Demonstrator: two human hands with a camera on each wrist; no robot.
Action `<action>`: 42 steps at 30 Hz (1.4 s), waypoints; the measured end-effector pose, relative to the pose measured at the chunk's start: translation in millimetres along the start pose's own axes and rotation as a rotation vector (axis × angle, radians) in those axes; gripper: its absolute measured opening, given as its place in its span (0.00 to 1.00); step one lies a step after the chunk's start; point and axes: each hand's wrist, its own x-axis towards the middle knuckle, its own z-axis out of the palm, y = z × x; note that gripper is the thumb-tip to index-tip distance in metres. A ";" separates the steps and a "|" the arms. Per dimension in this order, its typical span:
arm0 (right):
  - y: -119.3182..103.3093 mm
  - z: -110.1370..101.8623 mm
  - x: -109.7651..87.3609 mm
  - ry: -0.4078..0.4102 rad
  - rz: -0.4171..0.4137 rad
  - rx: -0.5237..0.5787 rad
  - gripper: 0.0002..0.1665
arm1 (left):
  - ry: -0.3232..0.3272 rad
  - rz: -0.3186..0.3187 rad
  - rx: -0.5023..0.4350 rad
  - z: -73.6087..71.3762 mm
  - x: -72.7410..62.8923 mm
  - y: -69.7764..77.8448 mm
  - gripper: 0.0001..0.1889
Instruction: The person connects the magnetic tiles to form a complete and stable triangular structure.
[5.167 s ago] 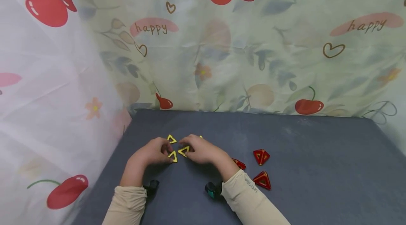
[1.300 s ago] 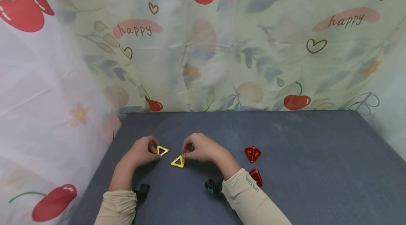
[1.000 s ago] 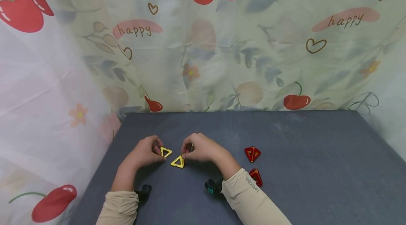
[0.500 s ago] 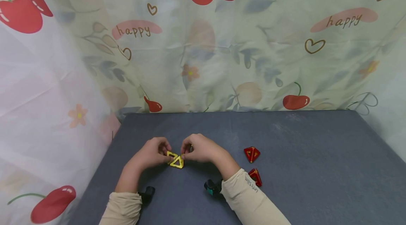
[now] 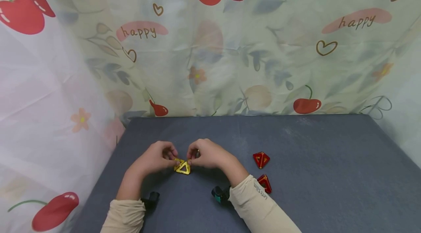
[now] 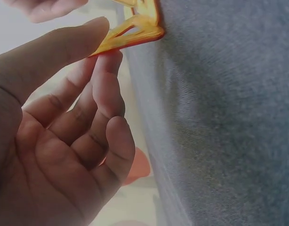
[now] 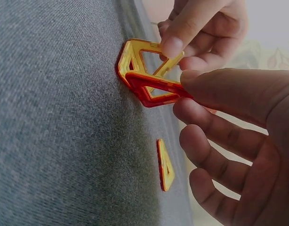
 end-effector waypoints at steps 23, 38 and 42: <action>3.0 -3.2 0.9 0.065 -0.047 0.009 0.06 | -0.092 0.044 -0.005 -0.7 0.3 9.5 0.12; 9.9 1.6 -3.5 0.088 0.108 -0.164 0.22 | -0.088 0.028 -0.008 2.2 0.8 6.6 0.07; 11.1 2.5 -4.0 0.082 0.155 -0.190 0.24 | -0.062 0.012 0.011 2.5 -0.6 7.5 0.07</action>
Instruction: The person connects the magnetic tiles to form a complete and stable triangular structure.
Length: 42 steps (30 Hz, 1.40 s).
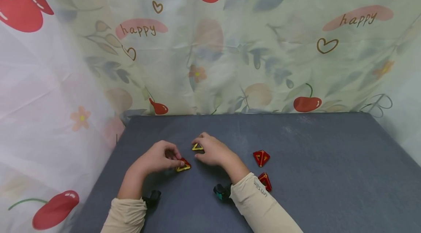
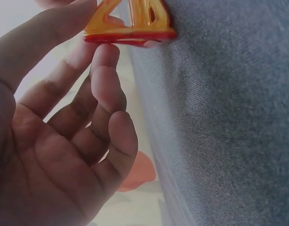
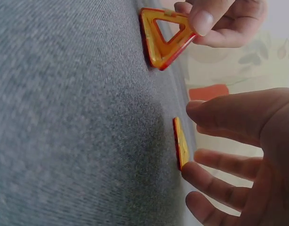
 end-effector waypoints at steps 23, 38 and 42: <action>0.1 -0.1 3.3 -0.033 -0.055 0.006 0.17 | 0.115 -0.087 0.052 6.2 -1.8 2.7 0.13; -2.7 7.1 7.5 -0.060 -0.156 0.157 0.09 | 0.011 -0.039 0.019 -2.7 -4.4 -1.2 0.09; -1.8 6.1 6.6 -0.048 -0.154 0.174 0.06 | -0.021 -0.006 0.001 -2.7 -4.0 -2.2 0.08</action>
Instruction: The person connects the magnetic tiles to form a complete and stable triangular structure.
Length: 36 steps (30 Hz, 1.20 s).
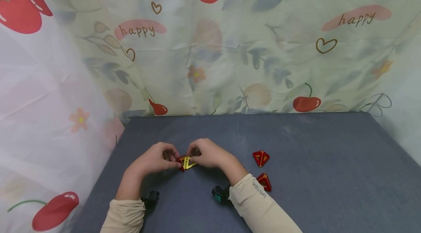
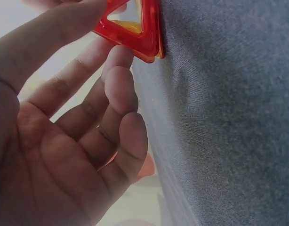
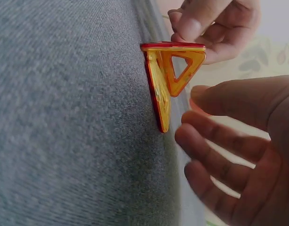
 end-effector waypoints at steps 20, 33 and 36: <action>-1.9 -4.2 -6.3 -0.003 0.131 -0.146 0.04 | 0.017 -0.014 0.004 2.4 2.4 -1.6 0.05; -2.7 -4.1 -8.0 -0.008 0.192 -0.213 0.07 | 0.016 -0.027 0.003 3.7 2.8 -0.6 0.04; -3.0 -3.5 -7.5 -0.010 0.190 -0.215 0.07 | 0.016 -0.023 0.004 3.6 2.2 -0.4 0.04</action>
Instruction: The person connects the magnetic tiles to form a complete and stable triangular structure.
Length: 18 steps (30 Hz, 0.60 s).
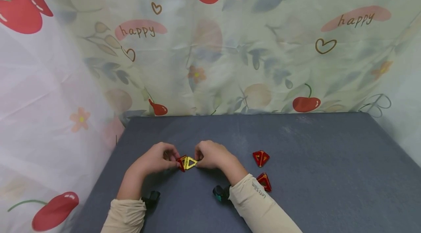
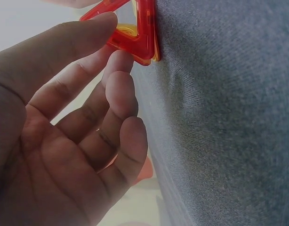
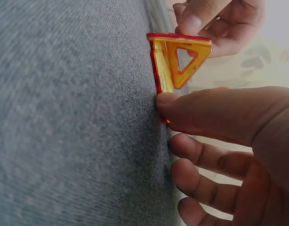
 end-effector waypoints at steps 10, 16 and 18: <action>0.3 -0.5 0.2 0.018 -0.030 0.022 0.05 | 0.010 0.004 0.015 -1.1 -0.4 0.2 0.05; -1.4 -1.7 -0.3 0.025 -0.035 0.025 0.04 | 0.008 0.006 0.019 -1.1 -0.1 1.1 0.05; -2.4 -2.4 -0.3 0.031 -0.040 0.027 0.05 | 0.006 0.008 0.020 -1.2 0.1 0.7 0.05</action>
